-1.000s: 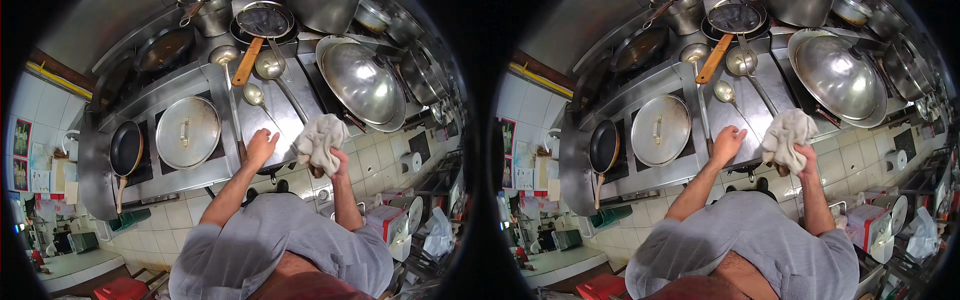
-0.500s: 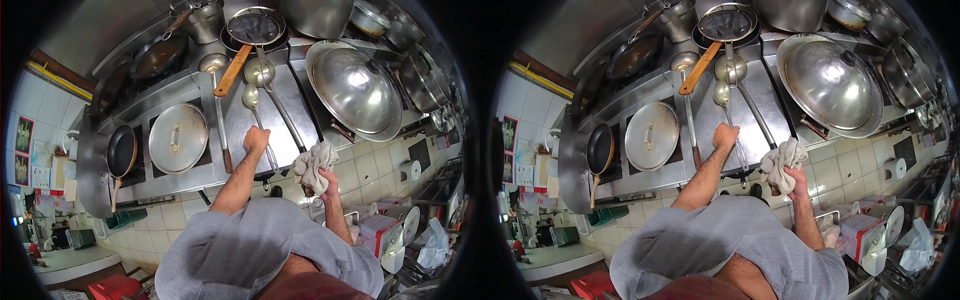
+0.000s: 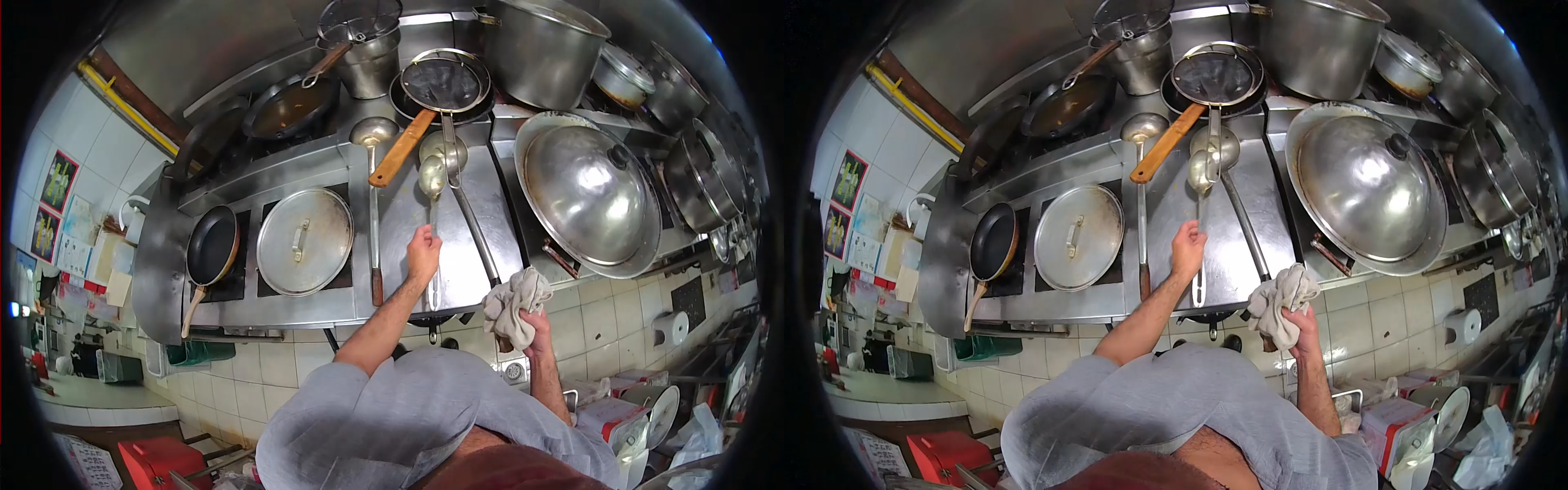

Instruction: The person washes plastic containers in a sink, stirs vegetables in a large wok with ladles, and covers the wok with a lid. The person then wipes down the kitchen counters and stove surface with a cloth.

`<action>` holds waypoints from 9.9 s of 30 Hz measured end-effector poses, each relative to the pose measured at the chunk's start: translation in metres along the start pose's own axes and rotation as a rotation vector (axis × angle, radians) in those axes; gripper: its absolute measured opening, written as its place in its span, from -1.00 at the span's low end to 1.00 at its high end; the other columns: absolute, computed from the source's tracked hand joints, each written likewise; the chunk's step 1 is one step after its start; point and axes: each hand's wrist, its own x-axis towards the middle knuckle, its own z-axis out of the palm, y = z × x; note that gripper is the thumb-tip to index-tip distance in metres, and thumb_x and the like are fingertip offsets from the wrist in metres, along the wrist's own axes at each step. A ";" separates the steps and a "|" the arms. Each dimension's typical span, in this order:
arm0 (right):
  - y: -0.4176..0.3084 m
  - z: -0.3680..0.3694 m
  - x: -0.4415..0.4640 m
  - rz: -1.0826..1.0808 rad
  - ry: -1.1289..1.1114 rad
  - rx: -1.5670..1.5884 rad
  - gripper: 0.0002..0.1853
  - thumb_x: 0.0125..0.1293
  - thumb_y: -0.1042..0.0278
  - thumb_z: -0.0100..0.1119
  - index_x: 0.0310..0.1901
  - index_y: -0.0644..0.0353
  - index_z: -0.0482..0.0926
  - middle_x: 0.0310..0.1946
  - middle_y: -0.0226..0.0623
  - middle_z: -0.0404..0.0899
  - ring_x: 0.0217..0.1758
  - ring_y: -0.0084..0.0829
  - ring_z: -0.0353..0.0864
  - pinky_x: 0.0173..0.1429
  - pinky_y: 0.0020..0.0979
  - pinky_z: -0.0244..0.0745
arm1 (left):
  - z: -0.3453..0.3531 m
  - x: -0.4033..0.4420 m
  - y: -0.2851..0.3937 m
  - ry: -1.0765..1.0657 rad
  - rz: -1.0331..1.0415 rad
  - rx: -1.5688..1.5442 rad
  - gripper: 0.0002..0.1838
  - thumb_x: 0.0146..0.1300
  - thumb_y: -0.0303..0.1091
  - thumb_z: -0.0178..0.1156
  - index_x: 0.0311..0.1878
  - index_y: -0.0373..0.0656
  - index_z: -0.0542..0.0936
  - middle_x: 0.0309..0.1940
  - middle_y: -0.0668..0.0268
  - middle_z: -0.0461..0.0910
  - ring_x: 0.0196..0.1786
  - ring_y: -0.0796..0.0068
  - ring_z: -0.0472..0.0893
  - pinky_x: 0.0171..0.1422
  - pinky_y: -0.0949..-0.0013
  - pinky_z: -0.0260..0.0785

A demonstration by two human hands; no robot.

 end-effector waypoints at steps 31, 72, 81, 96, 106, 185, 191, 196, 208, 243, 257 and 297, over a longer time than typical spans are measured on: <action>0.030 0.213 0.088 -0.210 -0.482 -0.558 -0.47 0.24 0.19 0.15 0.18 0.26 0.29 -0.01 -0.12 0.42 -0.13 -0.33 0.55 0.03 -0.37 0.43 | -0.198 -0.040 0.052 0.037 -0.115 0.280 -0.54 0.17 -0.32 0.10 0.09 -0.37 0.33 -0.33 0.03 0.53 -0.29 0.21 0.54 -0.15 0.25 0.36; -0.113 0.371 0.347 0.039 -0.616 -0.015 -0.82 0.10 0.39 0.01 -0.56 0.28 0.33 -0.69 -0.33 0.28 -0.74 -0.58 0.20 -0.75 -0.63 0.02 | -0.189 0.308 0.235 -0.533 -0.211 -1.258 -0.74 0.21 -0.31 0.13 -0.37 -0.35 0.36 -0.54 0.24 0.39 -0.51 0.51 0.46 -0.51 0.56 0.38; -0.131 0.391 0.347 0.261 -0.662 -0.036 -0.74 0.16 0.27 0.10 -0.49 0.29 0.34 -0.63 -0.30 0.38 -0.71 -0.57 0.26 -0.72 -0.61 0.09 | -0.196 0.273 0.212 -0.296 0.040 -0.693 -0.30 0.30 0.03 -0.03 0.20 -0.45 0.13 -0.15 0.00 0.50 -0.27 0.26 0.56 -0.21 0.29 0.46; 0.100 0.181 0.111 -0.882 0.107 -1.737 -0.53 0.08 0.15 0.23 0.01 0.14 0.43 0.07 -0.07 0.33 0.19 0.00 0.19 0.20 -0.01 0.11 | -0.276 -0.020 -0.024 0.061 -0.278 -0.021 -0.64 0.20 -0.37 0.17 0.03 -0.35 0.44 -0.24 0.28 0.54 -0.24 0.56 0.54 -0.16 0.49 0.40; 0.150 0.128 0.111 -0.702 0.068 -1.503 -0.67 -0.06 0.53 0.08 -0.15 0.23 0.51 -0.17 -0.13 0.48 -0.06 -0.17 0.42 0.07 -0.32 0.32 | -0.119 0.042 0.004 -0.389 0.265 0.155 -0.78 0.16 -0.30 0.12 -0.23 -0.25 0.58 -0.41 0.09 0.54 -0.29 0.12 0.57 -0.14 0.27 0.43; 0.115 0.086 0.132 -0.638 -0.333 -1.811 -0.57 0.02 0.31 0.16 0.01 -0.01 0.48 0.19 -0.30 0.29 0.33 -0.09 0.11 0.33 0.01 0.00 | -0.281 -0.007 -0.048 -0.103 -0.160 0.699 -0.66 0.02 -0.48 0.05 -0.10 -0.41 0.45 -0.22 -0.11 0.48 -0.11 -0.07 0.47 0.00 0.07 0.31; 0.123 0.075 0.139 -0.669 0.020 -1.854 -0.51 -0.04 0.44 0.14 0.04 0.04 0.43 0.19 -0.17 0.26 0.29 0.01 0.11 0.27 0.03 0.06 | -0.271 -0.006 -0.051 -0.045 -0.152 0.758 -0.53 0.04 -0.49 0.13 0.07 -0.34 0.34 -0.14 -0.05 0.40 -0.06 -0.06 0.43 0.05 0.10 0.29; 0.120 0.126 0.309 -0.900 -0.061 -1.354 -0.62 0.07 0.49 -0.04 -0.01 0.23 0.45 -0.02 -0.03 0.43 0.08 -0.03 0.38 0.20 -0.20 0.24 | -0.269 -0.008 -0.055 -0.004 -0.162 0.771 -0.47 0.07 -0.45 0.16 0.14 -0.32 0.30 -0.05 0.00 0.37 0.04 0.00 0.38 0.12 0.07 0.23; 0.172 0.176 0.257 -0.711 -0.207 -1.869 -0.65 0.13 0.18 0.02 -0.01 -0.11 0.51 0.22 -0.32 0.24 0.34 -0.12 0.06 0.31 0.04 0.00 | -0.278 -0.019 -0.061 0.040 -0.135 0.829 -0.32 0.04 -0.16 0.27 0.21 -0.18 0.28 0.11 0.11 0.32 0.16 0.06 0.30 0.19 -0.04 0.11; 0.149 0.111 0.315 -0.939 0.012 -1.947 -0.56 0.12 -0.09 -0.02 -0.01 -0.08 0.49 0.06 -0.35 0.41 0.27 -0.07 0.17 0.20 0.08 0.08 | -0.291 -0.103 0.008 0.427 -0.143 0.499 -0.51 0.19 -0.34 0.17 0.17 -0.25 0.33 0.07 0.16 0.31 -0.06 0.38 0.39 -0.06 0.38 0.28; 0.111 0.079 0.099 -0.368 0.193 -1.762 -0.57 0.12 0.08 0.14 0.06 -0.16 0.43 0.11 -0.35 0.31 0.34 -0.09 0.05 0.33 0.05 -0.02 | -0.263 -0.089 0.035 0.023 0.252 0.397 -0.52 0.15 -0.38 0.17 0.16 -0.23 0.35 0.10 0.11 0.28 -0.01 0.29 0.40 -0.01 0.29 0.29; 0.398 -0.126 -0.364 0.235 0.902 -1.051 -0.66 -0.05 0.29 0.14 -0.20 0.25 0.58 -0.34 -0.06 0.60 -0.21 -0.22 0.59 -0.07 -0.32 0.47 | -0.350 -0.271 -0.287 -1.335 0.004 1.030 -0.66 0.06 -0.17 0.13 -0.23 -0.27 0.57 -0.45 0.13 0.61 -0.38 0.31 0.59 -0.29 0.18 0.39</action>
